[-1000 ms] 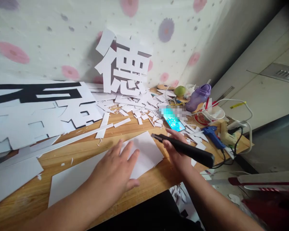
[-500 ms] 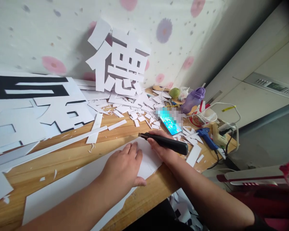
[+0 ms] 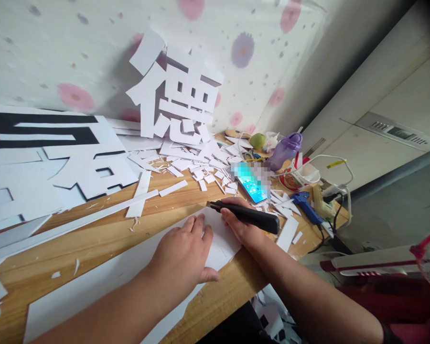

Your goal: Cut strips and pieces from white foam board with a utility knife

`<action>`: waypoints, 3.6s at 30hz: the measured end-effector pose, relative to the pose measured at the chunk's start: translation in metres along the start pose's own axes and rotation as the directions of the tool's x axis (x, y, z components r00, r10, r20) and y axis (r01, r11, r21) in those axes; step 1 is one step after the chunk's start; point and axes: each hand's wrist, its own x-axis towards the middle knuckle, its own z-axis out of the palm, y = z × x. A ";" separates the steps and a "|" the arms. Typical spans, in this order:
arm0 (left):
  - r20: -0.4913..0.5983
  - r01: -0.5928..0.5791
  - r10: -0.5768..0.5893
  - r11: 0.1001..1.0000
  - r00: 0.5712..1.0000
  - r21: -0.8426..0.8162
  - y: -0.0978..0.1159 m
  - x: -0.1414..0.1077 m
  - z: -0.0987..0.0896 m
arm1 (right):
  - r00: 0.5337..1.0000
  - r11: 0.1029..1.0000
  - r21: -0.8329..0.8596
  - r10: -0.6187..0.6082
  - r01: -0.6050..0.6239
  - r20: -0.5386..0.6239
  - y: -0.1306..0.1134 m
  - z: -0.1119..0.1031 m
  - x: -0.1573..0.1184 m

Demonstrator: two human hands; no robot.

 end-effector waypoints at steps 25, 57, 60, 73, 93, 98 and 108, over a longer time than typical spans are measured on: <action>0.016 0.036 -0.036 0.999 0.999 0.008 0.004 -0.001 0.000 | 0.984 0.940 -0.291 -0.159 0.176 0.082 -0.007 -0.005 -0.002; 0.047 0.067 -0.068 0.998 0.997 0.011 0.004 -0.002 -0.006 | 0.972 0.914 -0.333 -0.213 0.233 0.097 -0.020 -0.024 -0.036; 0.026 0.068 -0.069 0.998 0.997 0.018 0.003 -0.002 -0.004 | 0.965 0.901 -0.346 -0.239 0.261 0.106 -0.023 -0.028 -0.042; 0.002 0.050 -0.050 0.999 0.999 0.016 0.004 -0.005 -0.008 | 0.946 0.867 -0.378 -0.297 0.324 0.130 -0.026 -0.050 -0.084; 0.035 0.152 -0.150 0.984 0.988 -0.095 -0.003 -0.012 0.000 | 0.994 0.986 -0.131 -0.093 0.100 0.058 -0.011 -0.035 -0.082; -0.025 0.138 -0.142 0.984 0.990 -0.113 0.003 -0.014 -0.004 | 0.994 0.947 -0.301 -0.098 0.111 0.058 -0.025 -0.023 -0.059; -0.305 0.179 -0.198 0.980 0.932 -0.090 0.034 -0.073 -0.015 | 0.984 0.998 0.063 -0.019 0.030 -0.179 -0.029 -0.007 -0.045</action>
